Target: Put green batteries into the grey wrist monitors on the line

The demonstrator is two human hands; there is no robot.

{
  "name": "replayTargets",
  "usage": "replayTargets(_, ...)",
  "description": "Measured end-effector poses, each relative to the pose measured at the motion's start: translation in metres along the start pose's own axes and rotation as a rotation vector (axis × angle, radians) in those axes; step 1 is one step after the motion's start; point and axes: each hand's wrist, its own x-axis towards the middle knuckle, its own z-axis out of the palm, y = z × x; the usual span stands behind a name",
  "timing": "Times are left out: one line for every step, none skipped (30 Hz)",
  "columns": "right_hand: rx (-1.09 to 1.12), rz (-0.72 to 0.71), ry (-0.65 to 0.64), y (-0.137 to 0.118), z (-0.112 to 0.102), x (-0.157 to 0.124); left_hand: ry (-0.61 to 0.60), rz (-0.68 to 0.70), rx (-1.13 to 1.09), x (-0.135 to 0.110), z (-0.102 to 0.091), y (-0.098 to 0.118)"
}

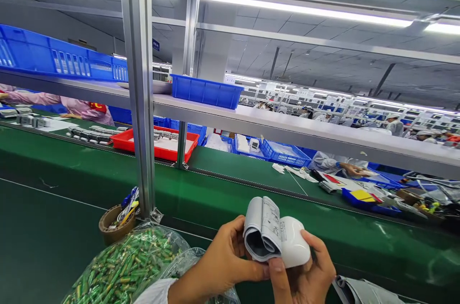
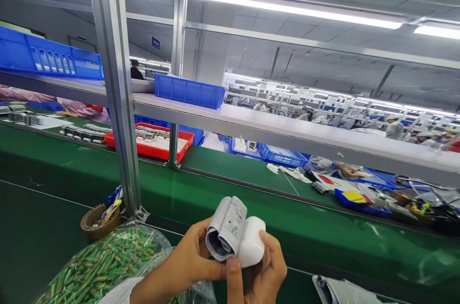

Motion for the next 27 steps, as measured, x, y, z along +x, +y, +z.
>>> replayTargets(-0.001, 0.007, -0.005, 0.000, 0.001, 0.001, 0.002, -0.008, 0.005, 0.001, 0.000, 0.000)
replayTargets(0.002, 0.015, -0.009, -0.001, 0.001, 0.002, 0.005, -0.021, 0.009, 0.001, 0.000, 0.000)
replayTargets(0.010, 0.031, -0.008, -0.001, 0.001, 0.003, 0.002, -0.034, 0.020, 0.001, 0.000, -0.001)
replayTargets(0.028, 0.058, 0.002, -0.003, 0.002, 0.006, 0.001, -0.033, 0.049, 0.000, 0.001, -0.001)
replayTargets(0.064, 0.098, 0.018, -0.004, 0.001, 0.008, 0.005, -0.012, 0.114, -0.001, 0.002, -0.001)
replayTargets(0.116, 0.154, 0.034, -0.005, 0.001, 0.012, 0.013, 0.027, 0.224, -0.003, 0.002, -0.001)
replayTargets(0.182, 0.222, 0.045, -0.006, 0.000, 0.016, 0.024, 0.087, 0.371, -0.006, 0.003, -0.001)
replayTargets(0.254, 0.297, 0.050, -0.007, -0.002, 0.020, 0.040, 0.175, 0.543, -0.008, 0.004, 0.000)
replayTargets(0.321, 0.372, 0.049, -0.007, -0.004, 0.024, 0.053, 0.297, 0.725, -0.011, 0.005, 0.001)
replayTargets(0.377, 0.443, 0.035, -0.007, -0.006, 0.027, 0.066, 0.439, 0.904, -0.014, 0.005, 0.001)
replayTargets(0.416, 0.509, 0.012, -0.006, -0.008, 0.030, 0.067, 0.596, 1.067, -0.015, 0.004, 0.002)
replayTargets(0.441, 0.567, -0.018, -0.005, -0.011, 0.032, 0.057, 0.751, 1.205, -0.017, 0.004, 0.004)
replayTargets(0.457, 0.614, -0.049, -0.004, -0.012, 0.033, 0.035, 0.882, 1.322, -0.017, 0.002, 0.005)
replayTargets(0.469, 0.653, -0.082, -0.004, -0.013, 0.033, -0.002, 0.967, 1.424, -0.018, 0.000, 0.007)
replayTargets(0.477, 0.685, -0.116, -0.005, -0.013, 0.032, -0.045, 1.003, 1.513, -0.018, -0.001, 0.010)
replayTargets(0.479, 0.712, -0.148, -0.006, -0.013, 0.031, -0.083, 1.001, 1.590, -0.018, -0.003, 0.013)
replayTargets(0.472, 0.734, -0.178, -0.009, -0.012, 0.029, -0.116, 0.980, 1.655, -0.018, -0.004, 0.016)
replayTargets(0.459, 0.752, -0.209, -0.012, -0.010, 0.027, -0.136, 0.948, 1.707, -0.019, -0.005, 0.019)
replayTargets(0.442, 0.768, -0.235, -0.016, -0.009, 0.026, -0.144, 0.916, 1.742, -0.020, -0.005, 0.022)
replayTargets(0.427, 0.784, -0.258, -0.019, -0.008, 0.024, -0.145, 0.882, 1.763, -0.021, -0.005, 0.024)
replayTargets(0.416, 0.798, -0.274, -0.022, -0.006, 0.023, -0.148, 0.853, 1.771, -0.022, -0.005, 0.026)
replayTargets(0.410, 0.812, -0.284, -0.025, -0.006, 0.022, -0.154, 0.832, 1.771, -0.023, -0.004, 0.026)
replayTargets(0.405, 0.824, -0.293, -0.026, -0.005, 0.022, -0.164, 0.815, 1.768, -0.023, -0.004, 0.027)
replayTargets(0.397, 0.831, -0.304, -0.027, -0.004, 0.022, -0.171, 0.798, 1.763, -0.024, -0.004, 0.026)
replayTargets(0.384, 0.835, -0.319, -0.026, -0.004, 0.022, -0.176, 0.776, 1.762, -0.024, -0.003, 0.025)
replayTargets(0.368, 0.835, -0.335, -0.024, -0.004, 0.022, -0.174, 0.741, 1.764, -0.023, -0.004, 0.024)
replayTargets(0.353, 0.834, -0.343, -0.022, -0.004, 0.022, -0.164, 0.703, 1.768, -0.023, -0.004, 0.023)
